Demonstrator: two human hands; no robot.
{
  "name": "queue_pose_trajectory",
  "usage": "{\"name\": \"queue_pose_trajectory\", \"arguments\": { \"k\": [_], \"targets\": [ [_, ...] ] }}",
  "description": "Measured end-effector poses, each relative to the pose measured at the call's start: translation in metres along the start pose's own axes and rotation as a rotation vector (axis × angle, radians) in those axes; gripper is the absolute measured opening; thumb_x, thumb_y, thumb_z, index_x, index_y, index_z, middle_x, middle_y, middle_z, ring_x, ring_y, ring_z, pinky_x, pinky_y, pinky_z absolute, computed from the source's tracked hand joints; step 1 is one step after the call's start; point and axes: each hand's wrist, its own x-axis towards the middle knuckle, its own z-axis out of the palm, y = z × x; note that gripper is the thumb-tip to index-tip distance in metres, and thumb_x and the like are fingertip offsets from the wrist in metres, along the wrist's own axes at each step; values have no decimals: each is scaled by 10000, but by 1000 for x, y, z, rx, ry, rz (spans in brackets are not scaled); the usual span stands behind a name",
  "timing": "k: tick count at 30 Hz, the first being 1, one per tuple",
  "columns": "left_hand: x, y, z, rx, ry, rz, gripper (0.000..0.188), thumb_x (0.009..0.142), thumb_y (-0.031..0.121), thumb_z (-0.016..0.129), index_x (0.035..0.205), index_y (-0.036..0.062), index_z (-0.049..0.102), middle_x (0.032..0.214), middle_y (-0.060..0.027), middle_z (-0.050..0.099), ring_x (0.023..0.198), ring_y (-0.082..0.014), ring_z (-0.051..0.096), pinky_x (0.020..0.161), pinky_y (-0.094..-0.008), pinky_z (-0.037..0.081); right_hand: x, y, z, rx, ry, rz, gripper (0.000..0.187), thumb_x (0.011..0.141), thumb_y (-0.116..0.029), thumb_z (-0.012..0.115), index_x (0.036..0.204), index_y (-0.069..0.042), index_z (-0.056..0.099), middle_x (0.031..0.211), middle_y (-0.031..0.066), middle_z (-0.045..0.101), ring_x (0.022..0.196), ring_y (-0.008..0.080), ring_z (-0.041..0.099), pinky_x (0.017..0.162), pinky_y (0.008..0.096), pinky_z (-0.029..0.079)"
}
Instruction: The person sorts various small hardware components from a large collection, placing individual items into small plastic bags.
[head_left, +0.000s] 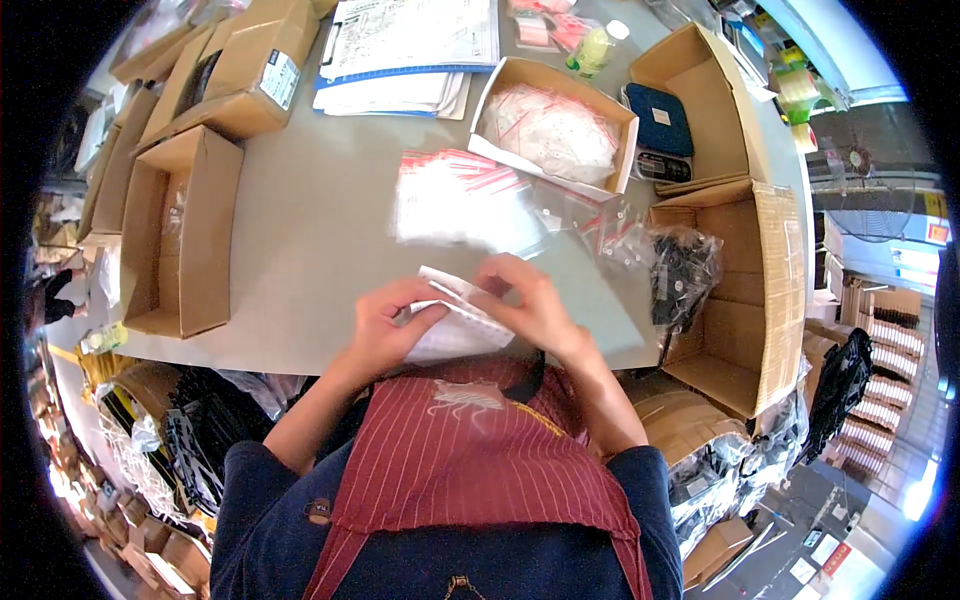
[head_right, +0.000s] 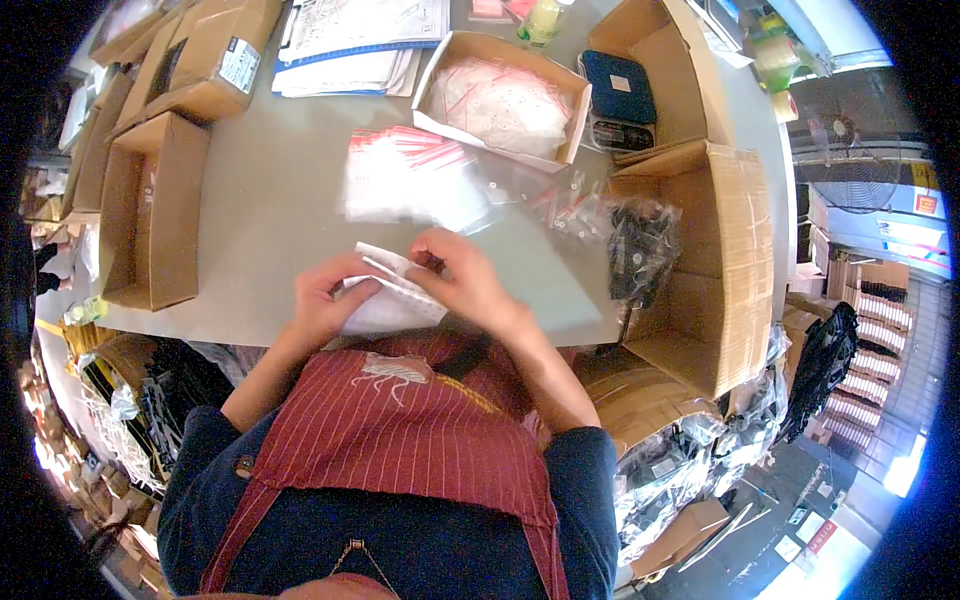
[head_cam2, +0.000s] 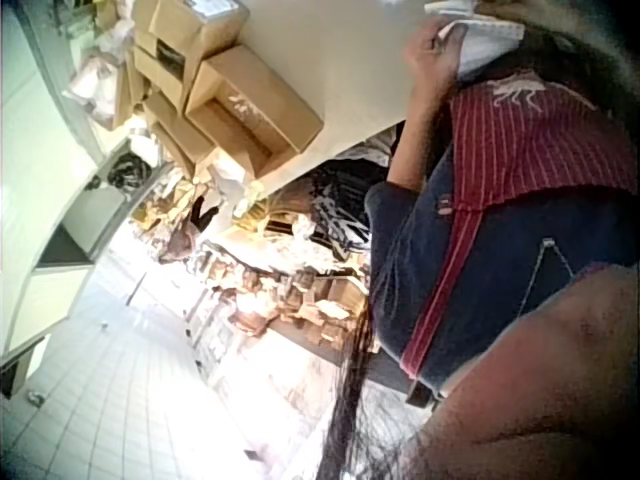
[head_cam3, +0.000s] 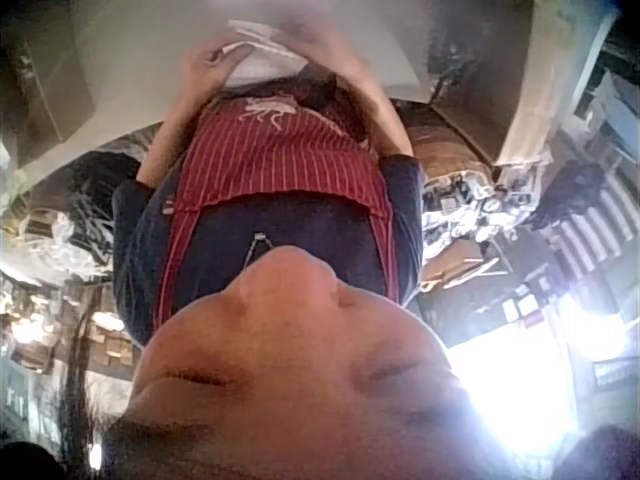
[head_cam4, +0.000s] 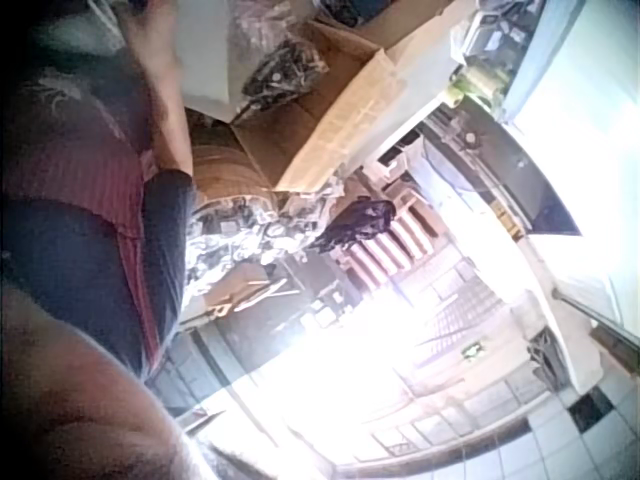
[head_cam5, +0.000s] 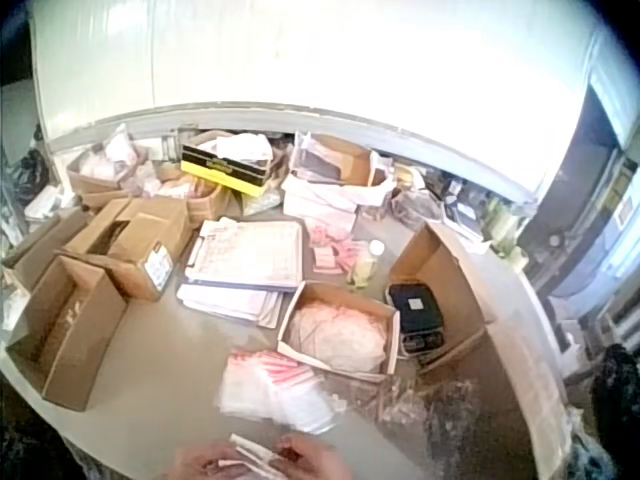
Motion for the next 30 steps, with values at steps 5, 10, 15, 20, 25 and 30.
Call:
{"name": "queue_pose_trajectory", "arguments": {
  "k": [5,10,15,20,25,30],
  "targets": [
    [0,-5,0,-31,-4,-5,132,866,32,733,996,12,745,992,-91,740,936,-165,680,855,-305,527,-1,-3,-2,110,-26,-22,186,881,-12,713,1056,-24,652,987,68,645,889,156,639,788,300,519],
    [0,-4,0,-95,-35,-99,132,856,-16,724,987,-22,738,1017,-94,733,958,-157,662,864,-297,520,1,15,-8,166,-114,-106,155,913,-1,675,1062,-32,641,1052,48,623,961,130,612,838,274,493],
    [1,-4,1,-129,-46,-96,128,875,44,724,994,-2,741,1002,-92,742,936,-156,676,858,-301,525,0,23,-10,502,-195,103,137,970,-48,627,1106,-42,614,1108,-2,601,1055,95,556,940,264,443],
    [2,1,1,-82,-48,-105,129,879,40,717,996,-7,738,1001,-92,743,933,-154,676,857,-298,524,1,20,-10,715,-186,248,154,1010,-102,590,1152,-43,599,1148,-3,612,1089,95,545,968,275,430],
    [1,-5,0,-137,-51,-99,136,881,45,716,1005,-6,737,990,-83,744,928,-150,674,849,-294,521,2,14,-11,311,30,8,120,918,-33,655,1032,-63,635,1107,41,629,1062,189,588,929,333,467],
    [2,2,-1,-96,-63,-96,133,884,47,715,1004,-6,736,995,-82,741,929,-148,670,848,-293,519,7,-14,-14,-160,24,-266,169,787,0,722,933,-75,683,1109,83,624,1075,310,585,915,392,479]
  ]
}}
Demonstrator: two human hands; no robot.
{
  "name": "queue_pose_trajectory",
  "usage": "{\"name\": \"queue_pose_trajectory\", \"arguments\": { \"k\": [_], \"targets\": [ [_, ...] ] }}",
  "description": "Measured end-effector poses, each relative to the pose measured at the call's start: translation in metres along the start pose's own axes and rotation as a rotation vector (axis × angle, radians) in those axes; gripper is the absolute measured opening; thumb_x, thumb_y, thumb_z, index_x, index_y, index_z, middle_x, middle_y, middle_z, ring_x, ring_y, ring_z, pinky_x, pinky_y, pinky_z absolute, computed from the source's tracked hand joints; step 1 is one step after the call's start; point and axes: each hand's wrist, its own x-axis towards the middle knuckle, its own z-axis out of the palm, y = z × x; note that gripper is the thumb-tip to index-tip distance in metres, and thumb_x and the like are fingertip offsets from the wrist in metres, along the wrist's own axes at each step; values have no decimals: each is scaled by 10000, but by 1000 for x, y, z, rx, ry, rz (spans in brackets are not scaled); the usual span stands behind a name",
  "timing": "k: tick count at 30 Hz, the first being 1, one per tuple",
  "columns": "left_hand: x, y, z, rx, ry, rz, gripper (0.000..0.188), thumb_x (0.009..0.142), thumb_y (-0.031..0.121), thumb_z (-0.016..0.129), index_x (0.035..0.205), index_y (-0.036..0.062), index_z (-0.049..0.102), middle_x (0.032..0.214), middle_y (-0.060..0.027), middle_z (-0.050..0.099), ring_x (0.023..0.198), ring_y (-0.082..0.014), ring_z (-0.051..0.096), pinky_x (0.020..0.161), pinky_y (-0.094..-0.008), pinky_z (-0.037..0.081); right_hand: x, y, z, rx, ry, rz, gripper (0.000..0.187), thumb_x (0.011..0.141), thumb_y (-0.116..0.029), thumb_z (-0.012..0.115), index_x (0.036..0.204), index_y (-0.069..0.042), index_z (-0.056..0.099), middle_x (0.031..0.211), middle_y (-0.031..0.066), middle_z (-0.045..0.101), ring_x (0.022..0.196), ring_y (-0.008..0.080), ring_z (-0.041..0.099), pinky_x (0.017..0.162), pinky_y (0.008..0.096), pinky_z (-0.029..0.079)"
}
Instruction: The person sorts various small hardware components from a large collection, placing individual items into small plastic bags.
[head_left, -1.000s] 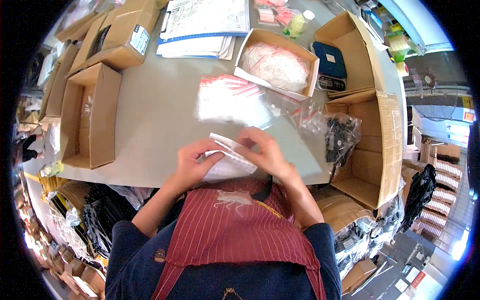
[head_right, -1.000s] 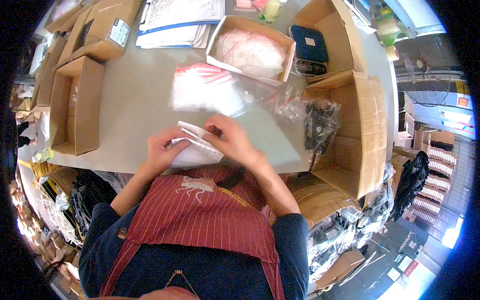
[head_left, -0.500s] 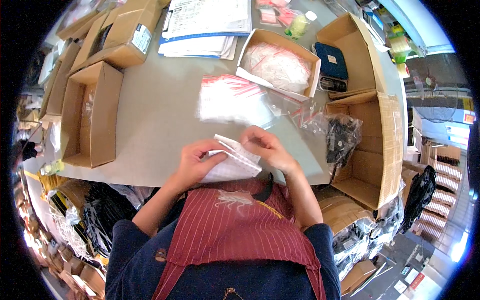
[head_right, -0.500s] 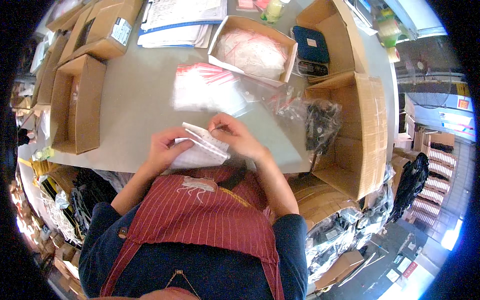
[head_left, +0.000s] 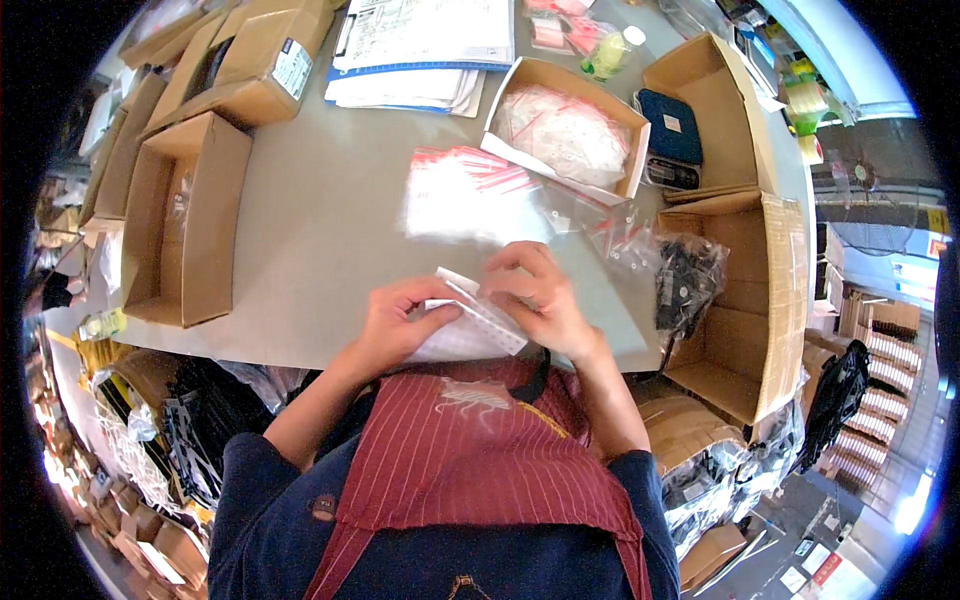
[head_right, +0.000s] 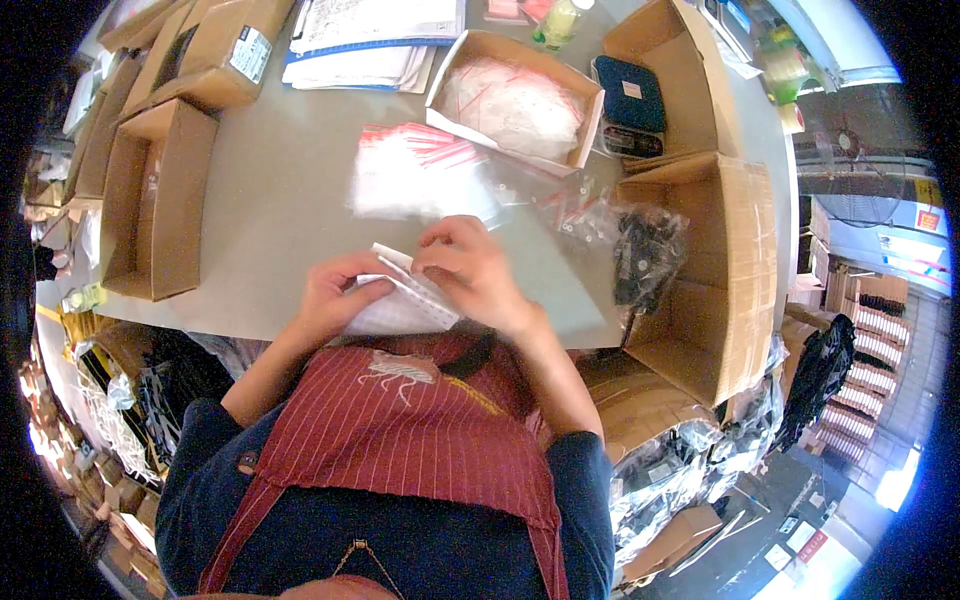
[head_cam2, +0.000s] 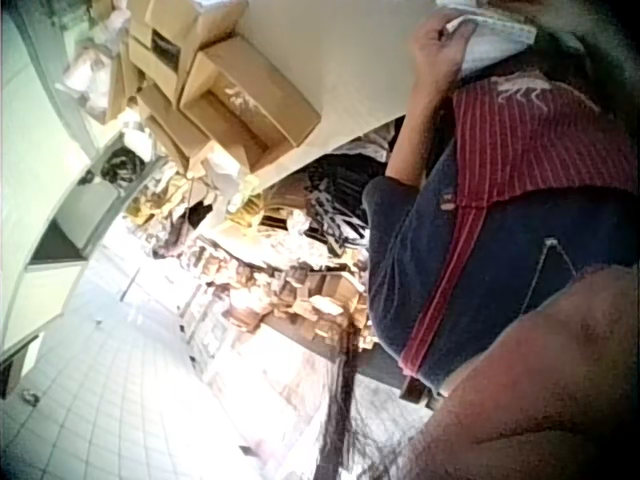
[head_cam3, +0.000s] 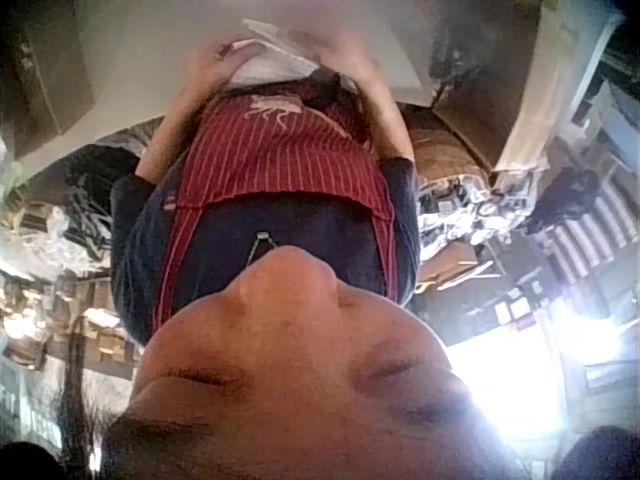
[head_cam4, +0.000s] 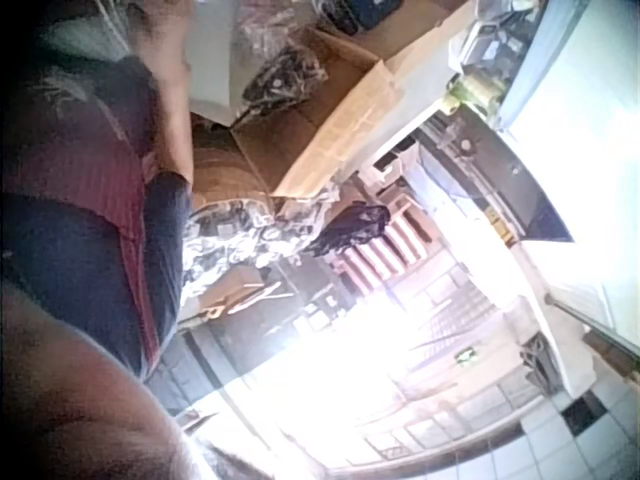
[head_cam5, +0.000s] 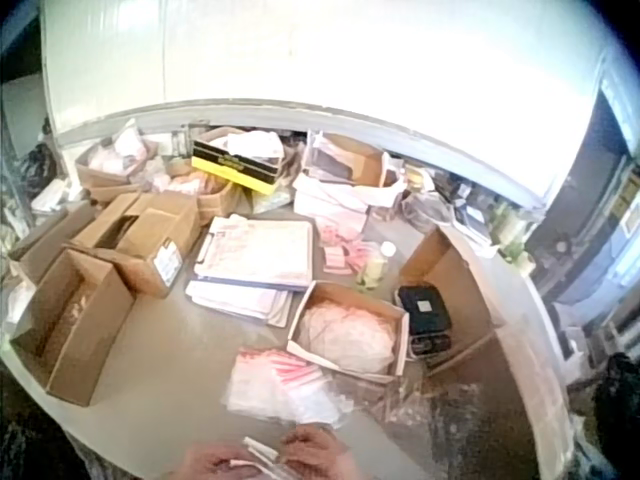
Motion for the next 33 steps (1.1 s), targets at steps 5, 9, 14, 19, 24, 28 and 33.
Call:
{"name": "queue_pose_trajectory", "arguments": {
  "k": [5,9,14,19,24,28,33],
  "targets": [
    [1,-8,-1,-7,-18,14,135,876,36,722,1004,-5,737,999,-85,739,930,-147,669,848,-295,520,1,4,-4,-82,-29,-34,181,758,43,667,892,-80,667,1108,84,624,1098,328,562,949,424,452],
    [0,-7,-1,-11,2,5,136,870,30,725,1002,-4,737,996,-87,738,922,-150,670,843,-295,520,-3,3,-6,-88,57,-12,171,751,29,675,892,-67,680,1089,89,638,1093,312,562,960,413,433],
    [1,-6,0,-2,-9,14,136,871,30,723,1002,-2,738,993,-95,738,918,-157,674,837,-295,522,-5,-11,-3,-146,83,75,162,742,-29,704,877,-61,622,1076,112,617,1096,342,557,955,445,437],
    [2,-3,1,67,-5,80,145,862,42,730,1003,6,739,986,-103,736,908,-173,681,818,-300,527,-7,-8,7,-205,121,46,154,754,-44,719,864,-64,614,1058,113,615,1094,339,560,950,438,440],
    [1,-6,1,98,8,88,148,860,46,732,1004,11,742,976,-104,737,896,-173,683,804,-300,528,-10,3,8,-166,122,66,161,760,-52,732,884,-60,629,1059,110,620,1086,331,565,947,430,443],
    [2,-2,1,101,-3,124,142,862,49,732,999,11,745,966,-102,741,880,-169,685,794,-297,529,-18,22,6,384,93,331,89,830,-55,709,903,-44,658,1079,73,647,1058,207,581,951,344,429],
    [2,-5,5,82,30,50,135,866,50,730,992,4,745,962,-98,745,869,-161,682,794,-295,528,-14,53,-6,740,210,534,50,895,-57,659,931,-22,665,1105,46,673,1011,141,591,933,318,445]
  ]
}}
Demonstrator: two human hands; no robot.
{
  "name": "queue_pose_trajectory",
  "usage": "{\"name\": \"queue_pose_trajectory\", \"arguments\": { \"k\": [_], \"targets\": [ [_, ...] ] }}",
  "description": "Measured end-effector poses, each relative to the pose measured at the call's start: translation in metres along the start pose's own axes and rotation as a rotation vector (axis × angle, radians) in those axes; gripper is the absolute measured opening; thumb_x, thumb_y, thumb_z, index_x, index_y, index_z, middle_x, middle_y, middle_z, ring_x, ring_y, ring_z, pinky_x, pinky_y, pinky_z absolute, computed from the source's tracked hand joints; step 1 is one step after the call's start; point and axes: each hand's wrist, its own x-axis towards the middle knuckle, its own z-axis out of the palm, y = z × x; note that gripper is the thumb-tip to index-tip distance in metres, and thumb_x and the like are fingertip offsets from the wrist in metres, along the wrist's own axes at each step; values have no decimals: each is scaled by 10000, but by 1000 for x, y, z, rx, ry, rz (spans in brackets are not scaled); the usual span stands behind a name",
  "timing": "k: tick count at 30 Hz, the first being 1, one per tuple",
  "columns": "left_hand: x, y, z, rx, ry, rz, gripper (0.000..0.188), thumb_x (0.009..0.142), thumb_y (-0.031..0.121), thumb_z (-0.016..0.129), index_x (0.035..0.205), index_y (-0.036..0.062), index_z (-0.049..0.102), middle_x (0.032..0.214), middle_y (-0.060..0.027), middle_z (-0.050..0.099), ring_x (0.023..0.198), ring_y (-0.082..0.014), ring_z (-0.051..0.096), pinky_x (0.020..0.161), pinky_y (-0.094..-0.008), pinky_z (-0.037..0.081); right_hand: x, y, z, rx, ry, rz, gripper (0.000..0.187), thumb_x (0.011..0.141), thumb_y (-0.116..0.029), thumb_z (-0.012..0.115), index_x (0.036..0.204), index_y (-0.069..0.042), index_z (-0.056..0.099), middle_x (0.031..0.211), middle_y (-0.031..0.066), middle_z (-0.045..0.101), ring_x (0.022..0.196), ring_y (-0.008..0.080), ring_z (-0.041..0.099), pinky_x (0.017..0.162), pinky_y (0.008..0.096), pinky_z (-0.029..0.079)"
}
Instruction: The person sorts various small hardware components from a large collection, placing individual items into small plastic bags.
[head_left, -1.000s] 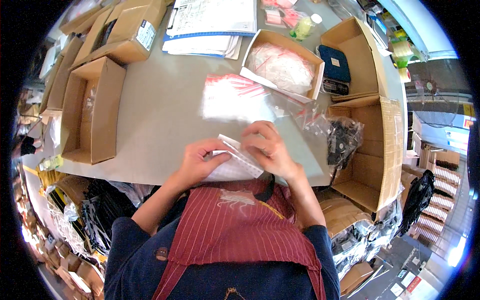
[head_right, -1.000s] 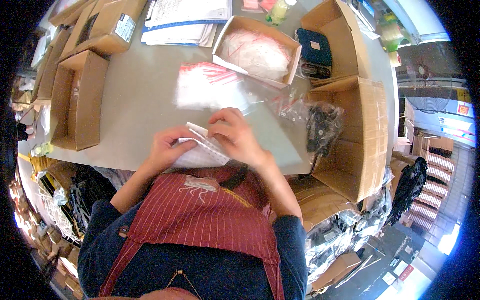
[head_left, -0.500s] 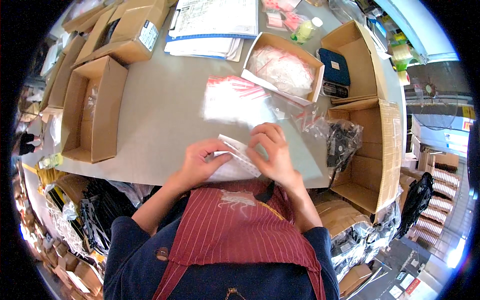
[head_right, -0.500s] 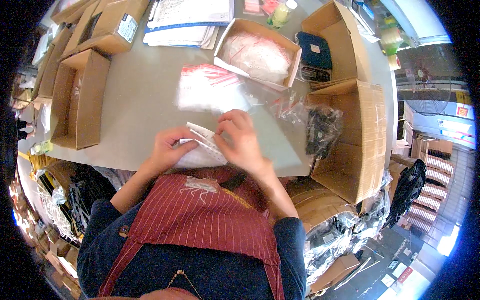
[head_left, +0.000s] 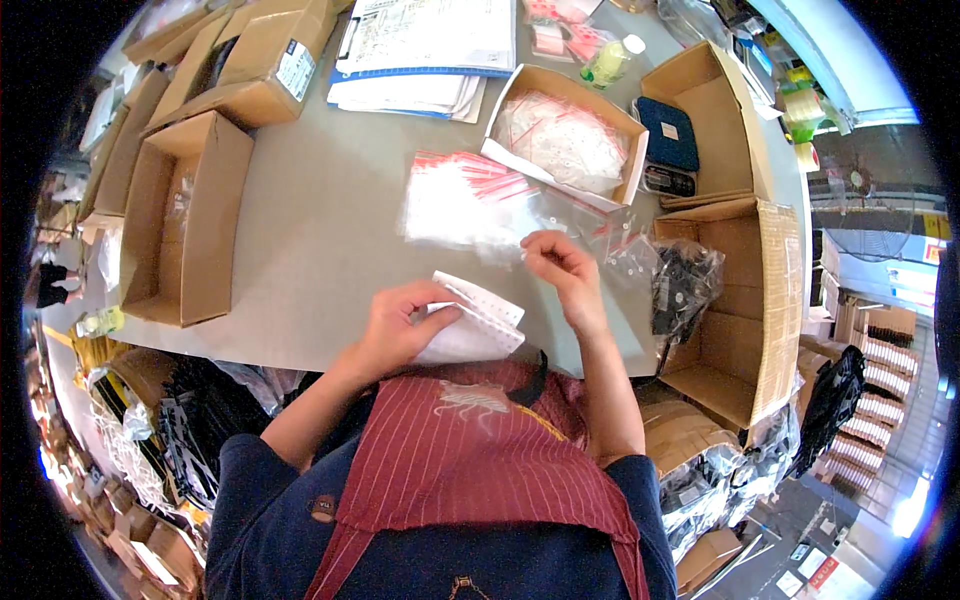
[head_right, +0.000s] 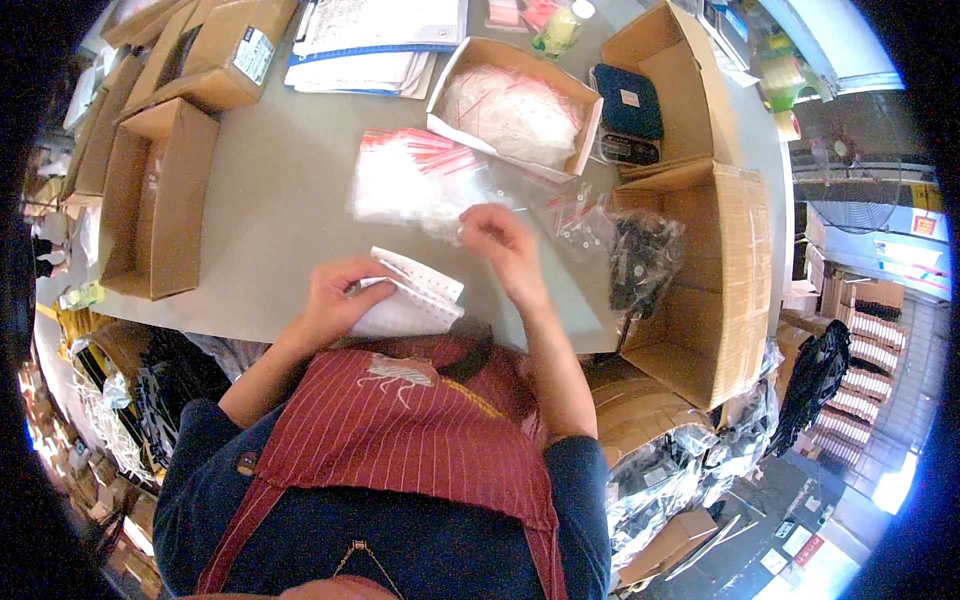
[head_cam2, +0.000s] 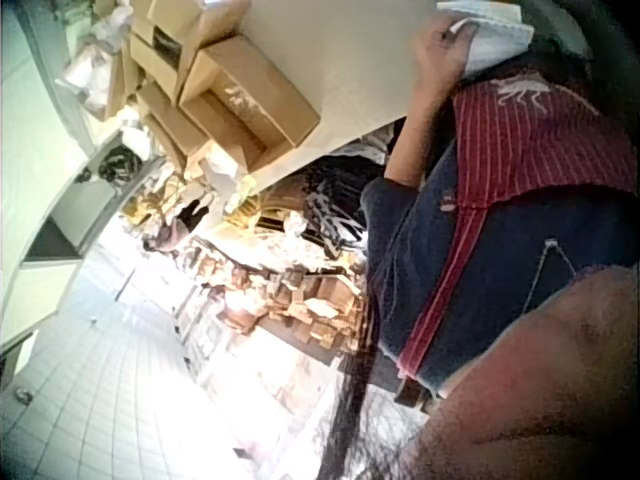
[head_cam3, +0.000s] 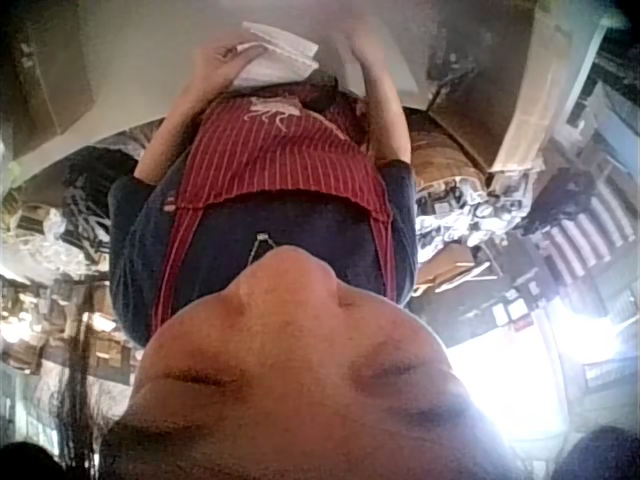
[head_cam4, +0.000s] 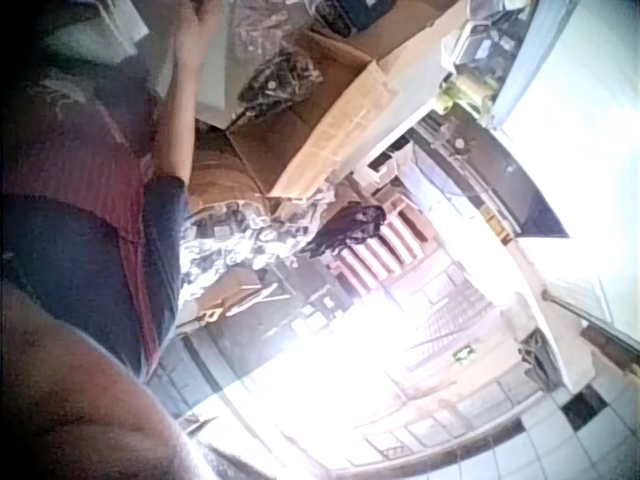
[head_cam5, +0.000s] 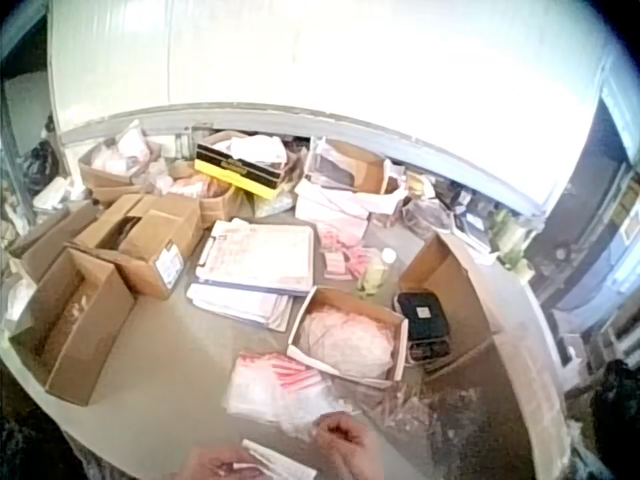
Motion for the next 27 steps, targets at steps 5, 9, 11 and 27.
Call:
{"name": "queue_pose_trajectory", "arguments": {
  "k": [5,9,11,27],
  "targets": [
    [0,-5,-2,7,7,-55,146,866,50,731,1000,-6,745,971,-96,747,882,-148,677,802,-293,528,32,-1,-17,-932,57,-516,83,924,-57,610,991,-23,644,1024,132,699,905,275,664,808,373,530],
    [-3,-11,-4,8,52,-85,160,873,59,729,1021,3,749,982,-83,748,906,-135,669,820,-292,527,23,3,-25,-1098,126,-467,107,904,-86,617,998,-35,621,946,171,670,867,376,656,755,438,534],
    [-6,-14,-1,-71,83,-119,164,875,65,729,1029,10,751,986,-78,748,914,-134,667,829,-292,526,18,1,-28,-1054,125,-384,113,915,-68,620,1021,-30,635,962,172,678,873,365,661,765,420,533],
    [-3,-12,-2,-173,158,-227,172,892,87,729,1049,18,744,949,-43,744,846,-86,643,770,-260,524,24,17,-33,-1528,59,-786,234,726,-73,618,955,-42,655,1089,101,646,1085,296,608,975,463,482]
  ]
}}
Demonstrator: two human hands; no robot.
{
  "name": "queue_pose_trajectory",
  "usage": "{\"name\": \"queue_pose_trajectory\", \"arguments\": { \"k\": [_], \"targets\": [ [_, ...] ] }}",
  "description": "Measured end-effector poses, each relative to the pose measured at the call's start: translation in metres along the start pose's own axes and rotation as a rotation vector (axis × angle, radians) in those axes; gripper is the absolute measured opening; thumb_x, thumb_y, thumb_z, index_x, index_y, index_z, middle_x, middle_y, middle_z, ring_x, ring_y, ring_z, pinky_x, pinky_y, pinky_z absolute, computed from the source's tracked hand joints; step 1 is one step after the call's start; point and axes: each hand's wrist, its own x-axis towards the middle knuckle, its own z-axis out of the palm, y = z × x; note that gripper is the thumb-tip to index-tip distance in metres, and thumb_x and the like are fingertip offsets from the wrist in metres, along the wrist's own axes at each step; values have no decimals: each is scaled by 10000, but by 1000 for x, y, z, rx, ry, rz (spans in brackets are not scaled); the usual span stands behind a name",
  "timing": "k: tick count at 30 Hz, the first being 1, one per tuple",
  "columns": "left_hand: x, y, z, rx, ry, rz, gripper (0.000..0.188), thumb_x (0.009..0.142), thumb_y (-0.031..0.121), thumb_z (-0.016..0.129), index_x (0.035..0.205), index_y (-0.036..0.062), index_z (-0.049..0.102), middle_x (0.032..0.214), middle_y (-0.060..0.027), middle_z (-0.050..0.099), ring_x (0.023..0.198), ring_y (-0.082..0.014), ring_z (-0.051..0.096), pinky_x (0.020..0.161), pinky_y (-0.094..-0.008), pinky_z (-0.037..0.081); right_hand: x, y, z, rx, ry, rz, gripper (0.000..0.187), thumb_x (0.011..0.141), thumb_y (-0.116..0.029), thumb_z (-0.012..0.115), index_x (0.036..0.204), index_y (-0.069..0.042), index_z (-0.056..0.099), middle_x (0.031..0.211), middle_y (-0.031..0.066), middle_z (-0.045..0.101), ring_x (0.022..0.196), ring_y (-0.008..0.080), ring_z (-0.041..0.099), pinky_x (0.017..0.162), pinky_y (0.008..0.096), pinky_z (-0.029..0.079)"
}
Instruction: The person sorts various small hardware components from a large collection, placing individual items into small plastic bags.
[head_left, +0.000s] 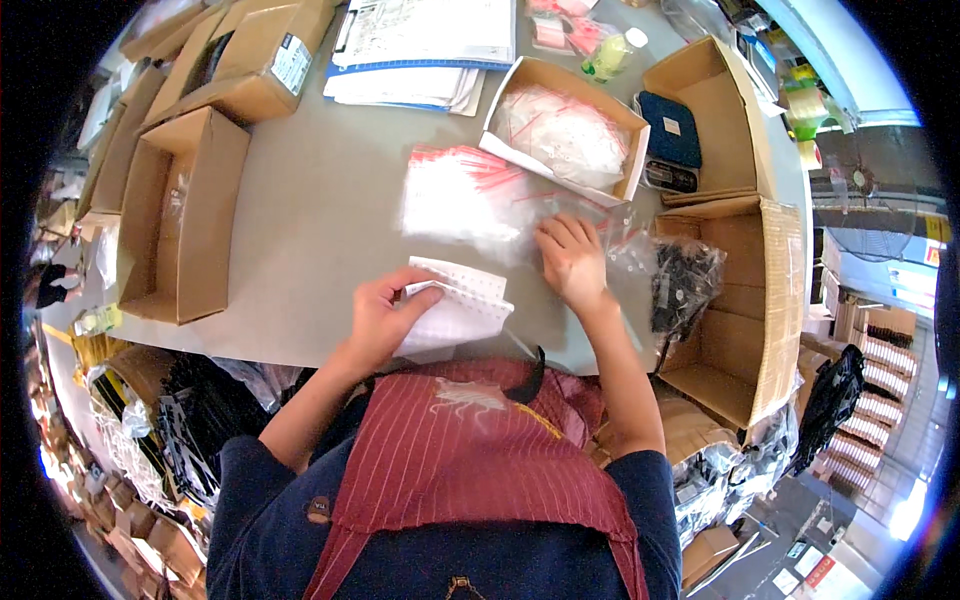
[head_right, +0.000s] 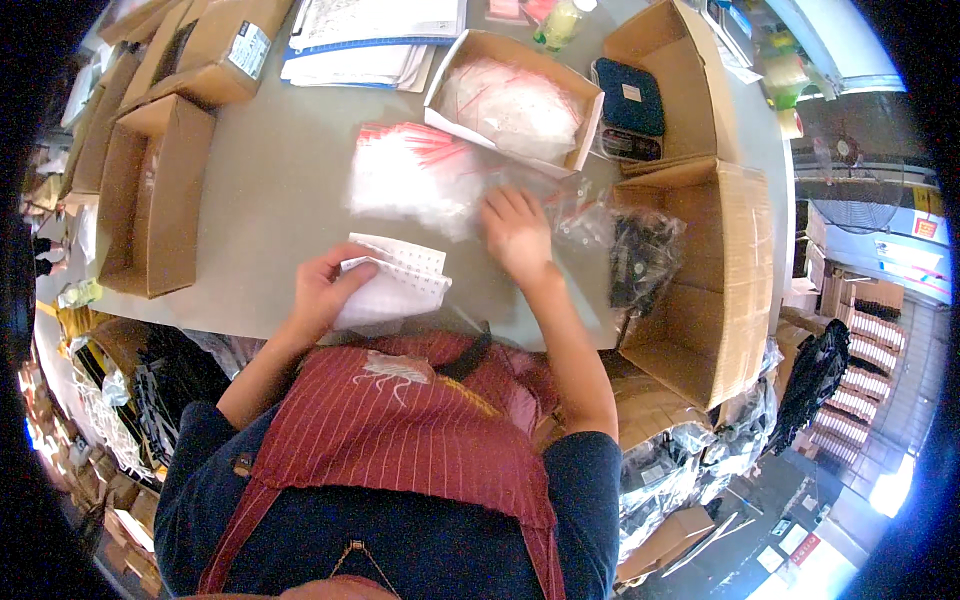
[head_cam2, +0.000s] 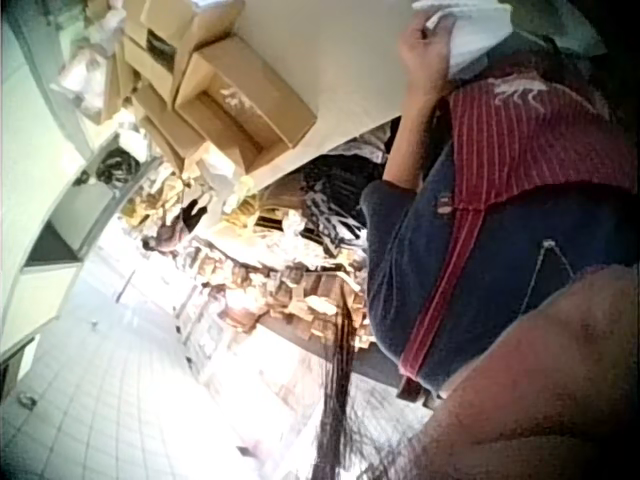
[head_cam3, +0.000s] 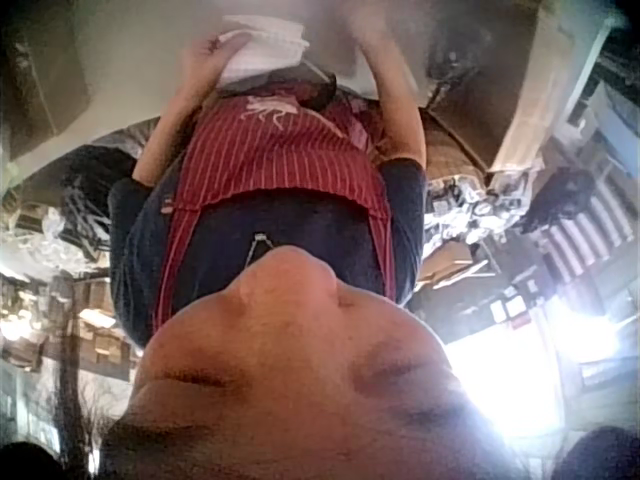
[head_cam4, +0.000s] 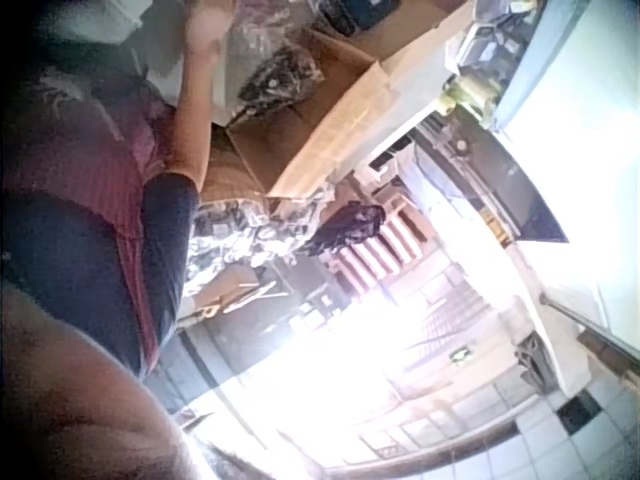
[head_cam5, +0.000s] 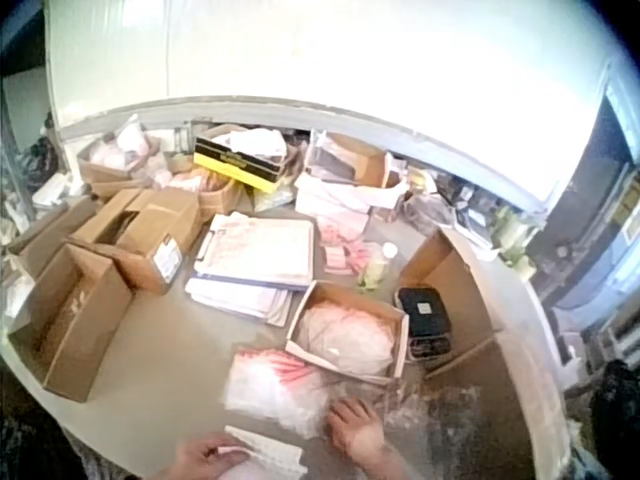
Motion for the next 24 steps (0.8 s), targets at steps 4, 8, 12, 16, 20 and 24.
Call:
{"name": "queue_pose_trajectory", "arguments": {
  "k": [4,8,12,16,20,24],
  "targets": [
    [1,2,-1,-10,8,-20,166,898,80,726,1045,4,739,940,-36,738,832,-85,639,752,-252,525,-22,-19,-7,-63,-95,56,301,747,-91,629,1042,-38,665,1159,113,634,1175,319,571,1004,482,458],
    [3,1,-1,46,14,24,167,897,77,724,1043,-4,735,940,-39,734,836,-85,640,754,-255,528,-40,-53,-14,23,-123,214,370,774,-98,638,1139,-36,642,1184,124,609,1168,352,550,1003,489,445],
    [4,7,0,7,16,16,165,900,78,715,1043,-2,737,935,-40,735,837,-82,640,755,-256,528,-40,-70,-21,134,-93,324,352,822,-81,652,1171,-39,630,1172,145,600,1120,370,560,959,484,465],
    [5,2,-2,55,21,83,163,899,73,709,1039,-6,737,936,-49,738,847,-94,644,769,-268,529,-35,-73,-29,424,78,474,282,853,-36,662,1133,-35,641,1078,159,640,1034,370,606,902,460,500],
    [5,8,-3,87,-33,47,190,896,25,693,1077,-12,734,1035,-85,730,934,-135,656,833,-283,532,-18,-86,-56,749,61,539,246,851,-9,666,1095,-11,640,1029,162,659,987,373,624,865,448,513],
    [5,8,1,161,-9,171,140,890,64,716,1011,-3,737,937,-40,730,865,-96,634,776,-264,515,-4,-103,-71,709,78,326,250,821,-26,716,1055,-11,628,1042,157,643,990,373,614,858,445,504]
  ]
}}
